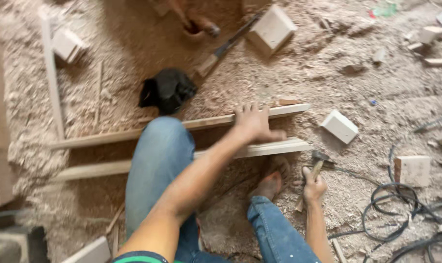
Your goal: The person smooths a long wooden plank with an electric sander, then aligns and hammers smaller wooden blocks onto the plank to assemble a frame-like structure.
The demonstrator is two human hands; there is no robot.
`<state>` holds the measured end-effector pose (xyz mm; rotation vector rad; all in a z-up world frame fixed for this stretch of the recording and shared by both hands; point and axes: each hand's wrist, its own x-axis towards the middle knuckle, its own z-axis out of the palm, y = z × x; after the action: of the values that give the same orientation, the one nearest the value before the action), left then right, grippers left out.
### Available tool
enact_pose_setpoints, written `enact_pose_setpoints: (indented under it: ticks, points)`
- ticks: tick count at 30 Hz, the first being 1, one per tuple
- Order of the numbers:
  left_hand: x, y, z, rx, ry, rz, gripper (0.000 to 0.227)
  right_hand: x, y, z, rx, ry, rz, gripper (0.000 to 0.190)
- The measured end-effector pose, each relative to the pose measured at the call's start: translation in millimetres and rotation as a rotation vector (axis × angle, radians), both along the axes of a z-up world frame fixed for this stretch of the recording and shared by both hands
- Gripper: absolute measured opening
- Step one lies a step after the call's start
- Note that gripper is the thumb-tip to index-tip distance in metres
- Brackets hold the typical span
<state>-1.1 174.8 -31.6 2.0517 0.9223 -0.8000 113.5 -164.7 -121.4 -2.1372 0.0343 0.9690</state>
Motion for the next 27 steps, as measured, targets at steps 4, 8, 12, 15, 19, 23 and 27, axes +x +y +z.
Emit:
enact_pose_setpoints:
  ticks: [4,8,12,15,19,23,27]
  points:
    - [57,87,-48,0.013,-0.399,0.577,0.039,-3,8,17,-0.092,0.027,-0.006,0.044]
    - [99,153,-122,0.489,-0.344,0.626,0.108,3,15,19,-0.116,0.002,0.009,0.049]
    - [120,177,-170,0.689,-0.206,0.377,0.151,-1,9,14,-0.193,0.049,-0.021,0.049]
    - [123,183,-179,0.752,-0.149,0.274,0.151,-5,7,16,-0.169,0.047,-0.029,0.049]
    - [112,174,-134,0.319,-0.622,0.632,0.125,10,32,37,-0.178,0.122,-0.010,0.049]
    - [89,120,-46,-0.398,-1.049,0.535,0.140,25,59,103,-0.793,-0.063,0.373,0.047]
    - [90,14,12,-0.508,-0.858,0.289,0.141,47,100,167,0.221,-0.549,0.404,0.059]
